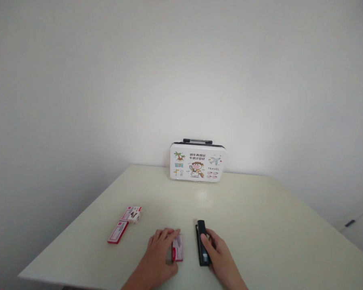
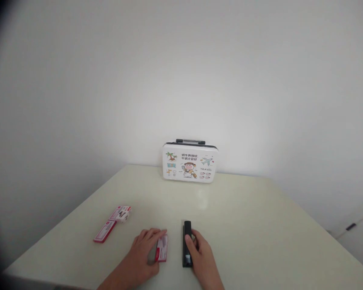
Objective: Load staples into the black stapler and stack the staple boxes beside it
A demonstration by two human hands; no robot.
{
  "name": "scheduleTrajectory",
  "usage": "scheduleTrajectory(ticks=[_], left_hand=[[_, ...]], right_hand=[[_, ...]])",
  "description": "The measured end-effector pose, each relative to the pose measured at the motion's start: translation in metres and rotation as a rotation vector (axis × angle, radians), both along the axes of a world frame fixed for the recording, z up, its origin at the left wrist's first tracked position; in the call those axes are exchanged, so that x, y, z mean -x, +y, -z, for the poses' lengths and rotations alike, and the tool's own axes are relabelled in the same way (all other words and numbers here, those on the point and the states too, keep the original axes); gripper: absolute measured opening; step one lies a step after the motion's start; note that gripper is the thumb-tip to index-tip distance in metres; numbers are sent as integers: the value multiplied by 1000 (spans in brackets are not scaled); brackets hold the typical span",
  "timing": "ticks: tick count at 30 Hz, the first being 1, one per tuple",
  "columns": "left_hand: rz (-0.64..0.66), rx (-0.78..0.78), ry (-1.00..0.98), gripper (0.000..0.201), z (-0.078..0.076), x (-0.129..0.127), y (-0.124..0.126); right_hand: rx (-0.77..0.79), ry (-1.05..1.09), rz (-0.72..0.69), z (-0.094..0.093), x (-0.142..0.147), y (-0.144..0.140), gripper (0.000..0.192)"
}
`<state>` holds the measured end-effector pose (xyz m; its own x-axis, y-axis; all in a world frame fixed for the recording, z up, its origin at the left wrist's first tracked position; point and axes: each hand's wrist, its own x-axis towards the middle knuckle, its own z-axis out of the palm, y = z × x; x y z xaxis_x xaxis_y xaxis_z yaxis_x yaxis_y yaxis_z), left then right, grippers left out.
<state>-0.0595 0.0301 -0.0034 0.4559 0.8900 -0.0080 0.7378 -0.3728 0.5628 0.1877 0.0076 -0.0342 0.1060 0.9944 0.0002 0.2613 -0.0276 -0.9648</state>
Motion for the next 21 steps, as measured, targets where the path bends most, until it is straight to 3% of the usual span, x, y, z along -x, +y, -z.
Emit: scheduleTrajectory(ticks=[5, 8, 11, 14, 16, 18, 21], left_hand=[[-36, -74, -51, 86, 16, -28, -9], [-127, -121, -91, 84, 27, -20, -8], [-462, -211, -71, 53, 29, 22, 2], [-847, -284, -7, 64, 26, 77, 11], [-989, -299, 88, 67, 25, 99, 13], [-962, -281, 191, 63, 26, 104, 10], [-738, -199, 271, 59, 31, 84, -2]], right_hand=[[-45, 55, 13, 6, 33, 3, 68], [-70, 31, 21, 12, 36, 7, 65], [-53, 12, 37, 16, 35, 7, 64], [-49, -5, 48, 17, 36, 5, 63], [-50, -17, 48, 17, 37, 3, 61], [-46, -25, 41, 17, 38, 3, 60], [-36, -22, 30, 18, 37, 3, 59]])
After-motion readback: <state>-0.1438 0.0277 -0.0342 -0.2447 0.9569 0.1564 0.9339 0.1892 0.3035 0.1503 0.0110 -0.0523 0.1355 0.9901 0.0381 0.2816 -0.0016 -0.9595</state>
